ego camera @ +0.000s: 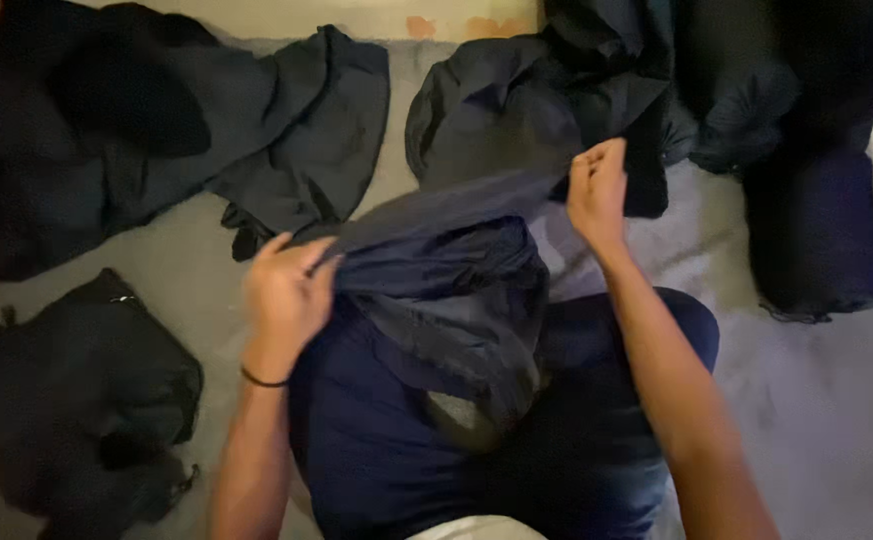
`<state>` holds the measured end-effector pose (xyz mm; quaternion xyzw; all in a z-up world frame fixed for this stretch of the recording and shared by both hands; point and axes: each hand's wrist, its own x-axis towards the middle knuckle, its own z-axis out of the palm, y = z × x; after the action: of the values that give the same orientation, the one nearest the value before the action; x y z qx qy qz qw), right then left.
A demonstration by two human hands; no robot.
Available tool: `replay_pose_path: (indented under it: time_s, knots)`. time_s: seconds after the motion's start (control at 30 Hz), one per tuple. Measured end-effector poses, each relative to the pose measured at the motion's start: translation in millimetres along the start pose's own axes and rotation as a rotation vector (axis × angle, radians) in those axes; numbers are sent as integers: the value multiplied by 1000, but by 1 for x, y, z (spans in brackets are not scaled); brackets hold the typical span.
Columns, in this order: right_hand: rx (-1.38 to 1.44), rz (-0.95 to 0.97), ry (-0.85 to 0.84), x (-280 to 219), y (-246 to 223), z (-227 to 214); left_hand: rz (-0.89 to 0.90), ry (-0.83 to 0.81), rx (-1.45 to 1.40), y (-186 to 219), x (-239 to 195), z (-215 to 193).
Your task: The person sits cross-legged on a rug and folds a large black piece of fabric by hand. They smooth the fabric, fold it into a smaller bundle, and then tie the drawstrings to secure it.
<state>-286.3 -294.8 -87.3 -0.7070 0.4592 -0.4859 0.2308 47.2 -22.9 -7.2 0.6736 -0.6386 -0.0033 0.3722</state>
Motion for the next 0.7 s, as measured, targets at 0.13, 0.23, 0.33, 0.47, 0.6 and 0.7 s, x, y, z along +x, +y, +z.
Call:
replay_pose_path:
  time_s: [0.13,0.23,0.33,0.47,0.6,0.7]
  knots:
    - [-55,30,139,22,32,-8,-113,128,171,-26,5,-20]
    - [-67,87,204,20,60,-8,-235,215,262,-51,10,-27]
    - [-122,149,251,7,68,6,-344,195,519,-102,14,-10]
    - [-183,265,185,-10,67,26,-324,-30,719,-29,66,8]
    - [-122,270,53,-36,35,52,-60,-29,452,46,111,61]
    - [-170,237,-99,-58,30,65,146,-206,123,46,115,138]
